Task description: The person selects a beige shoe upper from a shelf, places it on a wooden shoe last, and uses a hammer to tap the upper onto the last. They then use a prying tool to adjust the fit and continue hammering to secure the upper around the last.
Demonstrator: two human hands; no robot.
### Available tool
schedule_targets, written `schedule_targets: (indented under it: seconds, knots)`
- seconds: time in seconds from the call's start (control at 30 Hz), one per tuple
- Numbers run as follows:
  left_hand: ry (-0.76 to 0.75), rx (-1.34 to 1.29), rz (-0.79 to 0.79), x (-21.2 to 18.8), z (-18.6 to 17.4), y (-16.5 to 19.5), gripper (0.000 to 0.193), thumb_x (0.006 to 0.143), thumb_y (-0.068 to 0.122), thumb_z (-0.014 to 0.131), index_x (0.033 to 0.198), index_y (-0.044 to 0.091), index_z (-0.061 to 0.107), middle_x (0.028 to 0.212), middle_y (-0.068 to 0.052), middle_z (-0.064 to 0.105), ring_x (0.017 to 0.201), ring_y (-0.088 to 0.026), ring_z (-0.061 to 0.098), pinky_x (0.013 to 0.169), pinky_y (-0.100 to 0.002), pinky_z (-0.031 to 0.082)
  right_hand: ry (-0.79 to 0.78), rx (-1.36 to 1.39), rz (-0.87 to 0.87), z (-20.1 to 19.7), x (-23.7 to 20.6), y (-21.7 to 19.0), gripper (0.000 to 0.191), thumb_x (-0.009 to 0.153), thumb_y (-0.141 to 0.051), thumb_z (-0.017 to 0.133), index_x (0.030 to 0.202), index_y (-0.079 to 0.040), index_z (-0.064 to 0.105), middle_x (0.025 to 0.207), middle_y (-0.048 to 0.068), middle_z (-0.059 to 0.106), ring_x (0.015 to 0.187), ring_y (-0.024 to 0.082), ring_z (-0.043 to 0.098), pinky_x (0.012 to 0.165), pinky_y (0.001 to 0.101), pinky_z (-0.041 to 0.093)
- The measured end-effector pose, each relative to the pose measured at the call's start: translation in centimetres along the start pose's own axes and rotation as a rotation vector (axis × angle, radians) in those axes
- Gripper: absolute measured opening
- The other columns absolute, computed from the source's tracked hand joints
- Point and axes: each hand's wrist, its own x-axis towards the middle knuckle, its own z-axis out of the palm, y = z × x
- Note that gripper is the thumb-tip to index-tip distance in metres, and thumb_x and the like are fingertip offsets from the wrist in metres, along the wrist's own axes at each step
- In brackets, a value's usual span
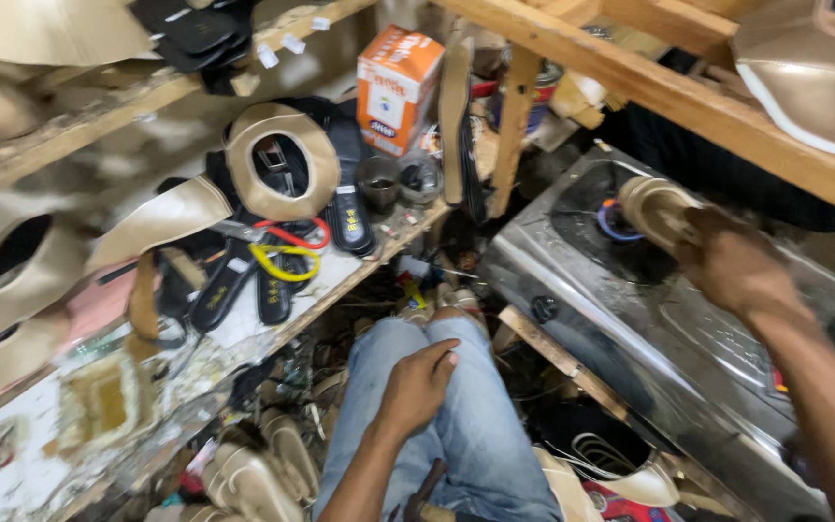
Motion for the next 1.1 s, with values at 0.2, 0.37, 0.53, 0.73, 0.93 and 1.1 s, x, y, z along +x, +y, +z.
schedule_targets:
  seconds: [0.2,0.37,0.53,0.73,0.93,1.1]
  knots:
    - [-0.01,0.044,0.021,-0.2,0.3,-0.4,0.032,0.099,0.024,0.061,0.125,0.008,0.071,0.115,-0.02,0.074,0.105,-0.037,0.07,0.091,-0.042,0.054,0.216,-0.184,-0.216,2.6,0.8,1.4,0.046,0.098,-0.032,0.059,0.138,-0.01,0.065,0.124,0.021,0.071,0.109,0.043,0.069,0.095,0.0518,0.055]
    - [0.059,-0.532,-0.035,1.5,-1.3,1.4,0.059,0.093,0.025,0.067,0.148,0.012,0.049,0.136,-0.011,0.064,0.126,-0.025,0.064,0.106,-0.041,0.051,-0.167,0.935,0.401,5.0,-2.7,0.6,0.057,0.101,-0.03,0.065,0.146,0.003,0.057,0.113,0.035,0.072,0.091,0.047,0.072,0.076,0.0525,0.058]
    - [-0.045,-1.354,0.354,2.4,-5.3,4.9,0.092,0.084,0.041,0.076,0.158,0.007,0.034,0.156,-0.009,0.052,0.144,-0.021,0.052,0.123,-0.04,0.039,-0.777,1.99,0.632,12.0,-7.6,-10.3,0.054,0.098,-0.033,0.05,0.138,0.002,0.057,0.127,0.022,0.068,0.106,0.031,0.07,0.091,0.0451,0.056]
    - [0.248,-0.946,0.107,1.2,-10.9,4.2,0.061,0.103,0.052,0.063,0.123,-0.006,0.064,0.113,-0.015,0.072,0.102,-0.022,0.069,0.093,-0.037,0.055,-0.494,0.792,-0.43,16.5,-10.6,-18.6,0.055,0.079,-0.002,0.066,0.134,-0.006,0.063,0.104,0.016,0.075,0.097,0.022,0.073,0.084,0.0345,0.056]
    - [0.427,-0.363,0.021,2.1,-12.0,0.5,0.057,0.113,0.043,0.037,0.106,-0.004,0.067,0.079,-0.002,0.06,0.074,-0.011,0.051,0.068,-0.029,0.045,-0.61,1.038,-0.431,14.6,-18.2,-17.9,0.022,0.095,-0.024,0.065,0.103,-0.004,0.071,0.094,0.009,0.076,0.09,0.024,0.07,0.082,0.035,0.057]
    - [0.279,-0.264,0.11,1.5,-11.1,3.7,0.055,0.114,0.04,0.036,0.117,-0.005,0.067,0.103,-0.009,0.07,0.098,-0.02,0.063,0.09,-0.037,0.049,-0.288,0.531,-0.973,13.6,-24.0,-19.0,0.038,0.083,-0.036,0.072,0.105,-0.006,0.074,0.108,0.012,0.067,0.104,0.035,0.057,0.085,0.0476,0.044]
